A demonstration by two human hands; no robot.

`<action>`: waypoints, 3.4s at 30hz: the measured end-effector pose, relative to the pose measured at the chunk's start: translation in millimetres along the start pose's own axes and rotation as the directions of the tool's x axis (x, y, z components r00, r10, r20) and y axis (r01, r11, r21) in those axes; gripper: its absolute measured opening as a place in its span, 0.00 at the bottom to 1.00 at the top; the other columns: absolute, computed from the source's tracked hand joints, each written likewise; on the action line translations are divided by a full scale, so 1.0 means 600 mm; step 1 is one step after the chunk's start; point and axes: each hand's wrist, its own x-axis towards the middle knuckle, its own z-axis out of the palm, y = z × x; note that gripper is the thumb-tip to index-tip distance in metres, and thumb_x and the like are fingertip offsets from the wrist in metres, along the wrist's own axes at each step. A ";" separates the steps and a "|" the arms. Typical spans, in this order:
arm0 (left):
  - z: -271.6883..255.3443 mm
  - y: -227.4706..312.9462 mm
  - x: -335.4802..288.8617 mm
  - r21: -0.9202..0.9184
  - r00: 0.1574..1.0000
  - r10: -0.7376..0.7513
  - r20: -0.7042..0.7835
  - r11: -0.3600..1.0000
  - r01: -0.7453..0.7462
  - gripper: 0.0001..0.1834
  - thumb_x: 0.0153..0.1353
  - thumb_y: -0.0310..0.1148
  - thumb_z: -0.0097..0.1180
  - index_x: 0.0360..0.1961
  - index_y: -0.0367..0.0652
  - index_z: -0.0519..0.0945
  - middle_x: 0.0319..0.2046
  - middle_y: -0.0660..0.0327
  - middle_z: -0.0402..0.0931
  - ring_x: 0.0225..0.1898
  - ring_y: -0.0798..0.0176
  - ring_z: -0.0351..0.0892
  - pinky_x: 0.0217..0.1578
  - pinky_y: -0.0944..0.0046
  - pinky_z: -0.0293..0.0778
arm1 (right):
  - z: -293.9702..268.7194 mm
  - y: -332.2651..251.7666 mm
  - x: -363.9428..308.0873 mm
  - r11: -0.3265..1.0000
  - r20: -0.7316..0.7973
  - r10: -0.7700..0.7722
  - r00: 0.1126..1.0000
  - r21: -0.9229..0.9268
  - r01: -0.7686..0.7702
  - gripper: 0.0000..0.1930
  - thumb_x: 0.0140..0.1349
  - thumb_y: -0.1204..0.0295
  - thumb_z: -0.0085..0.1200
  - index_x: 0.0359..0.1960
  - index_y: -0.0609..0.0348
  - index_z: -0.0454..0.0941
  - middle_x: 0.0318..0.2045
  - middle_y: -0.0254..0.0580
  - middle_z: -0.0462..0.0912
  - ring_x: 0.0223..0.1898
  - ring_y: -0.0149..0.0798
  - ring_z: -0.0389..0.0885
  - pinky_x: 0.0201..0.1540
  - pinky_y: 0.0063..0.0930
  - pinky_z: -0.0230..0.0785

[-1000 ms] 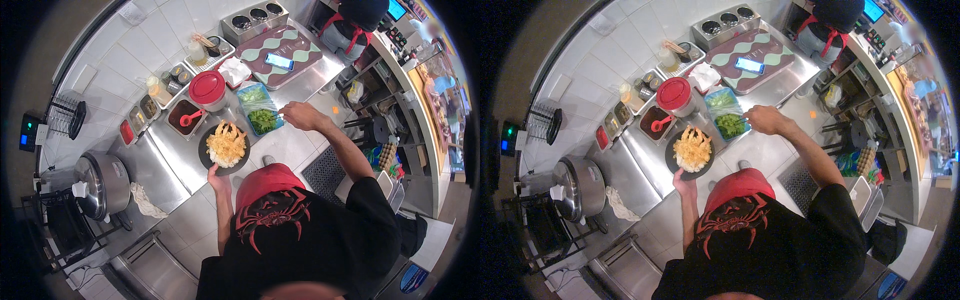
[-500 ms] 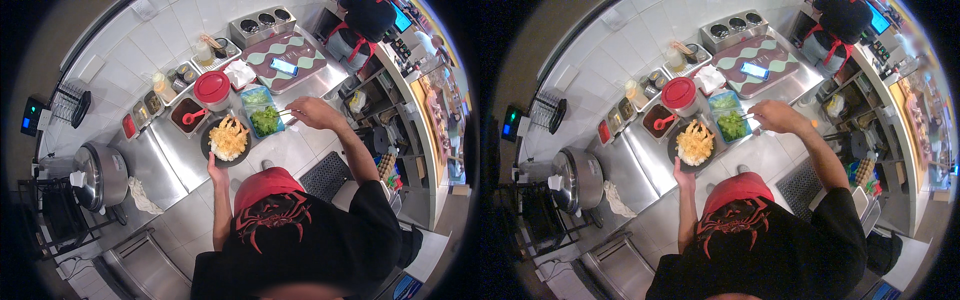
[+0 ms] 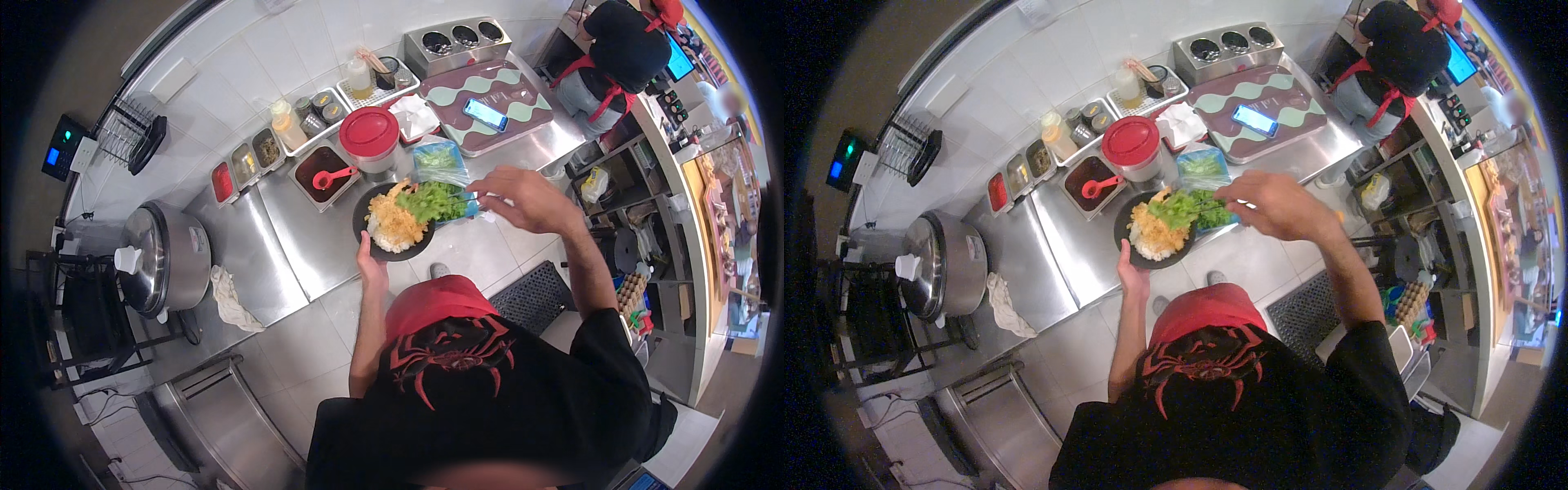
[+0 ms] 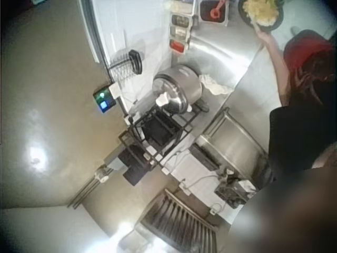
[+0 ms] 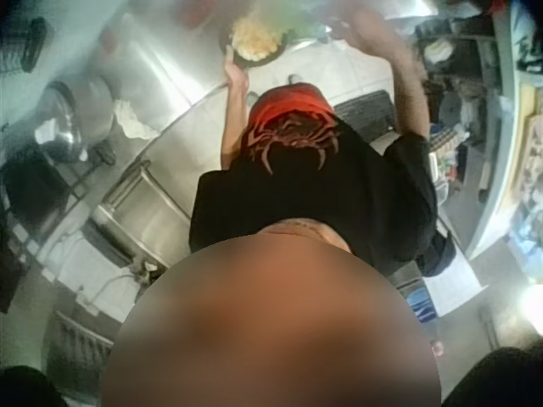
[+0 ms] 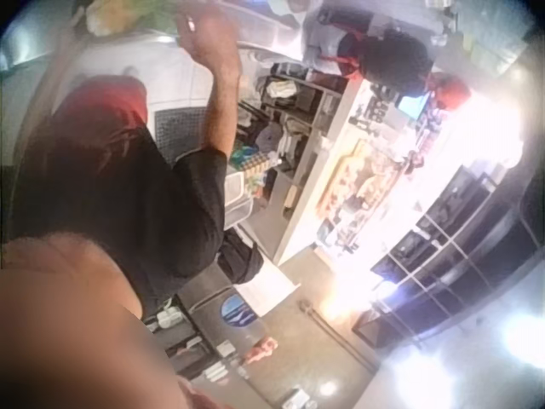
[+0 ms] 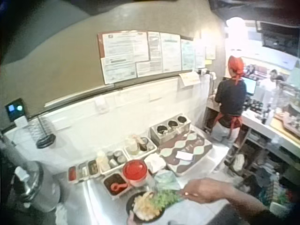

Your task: The person scoops rice into a bowl, then uses tongs to add fried chicken and noodles from a deep fryer. They add lettuce and a dark sauce to the bowl, completing the dish assembly.

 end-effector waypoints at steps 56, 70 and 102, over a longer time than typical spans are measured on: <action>0.002 -0.010 -0.012 0.014 0.998 0.029 0.062 0.999 -0.030 0.41 0.72 0.62 0.38 0.70 0.38 0.60 0.67 0.56 0.65 0.67 0.56 0.67 0.65 0.54 0.65 | 0.197 -0.021 0.142 1.000 0.087 0.012 0.996 -0.029 -0.009 0.15 0.63 0.67 0.53 0.48 0.62 0.79 0.40 0.53 0.83 0.42 0.56 0.82 0.43 0.50 0.76; -0.116 -0.047 -0.027 0.075 0.974 0.053 -0.221 0.996 -0.037 0.39 0.73 0.60 0.39 0.69 0.36 0.60 0.65 0.51 0.65 0.64 0.49 0.69 0.60 0.44 0.71 | 0.205 0.129 0.050 0.868 0.031 0.459 0.888 -0.227 -0.441 0.18 0.65 0.59 0.53 0.42 0.65 0.80 0.39 0.58 0.83 0.45 0.58 0.80 0.50 0.50 0.73; -0.314 -0.053 -0.220 0.271 0.732 -0.069 -0.678 0.902 0.336 0.23 0.70 0.48 0.53 0.49 0.37 0.80 0.24 0.64 0.70 0.25 0.66 0.75 0.29 0.62 0.79 | 0.121 0.332 0.345 0.680 -0.516 0.534 0.670 0.732 0.022 0.12 0.67 0.69 0.58 0.47 0.63 0.81 0.34 0.32 0.83 0.34 0.22 0.77 0.37 0.19 0.72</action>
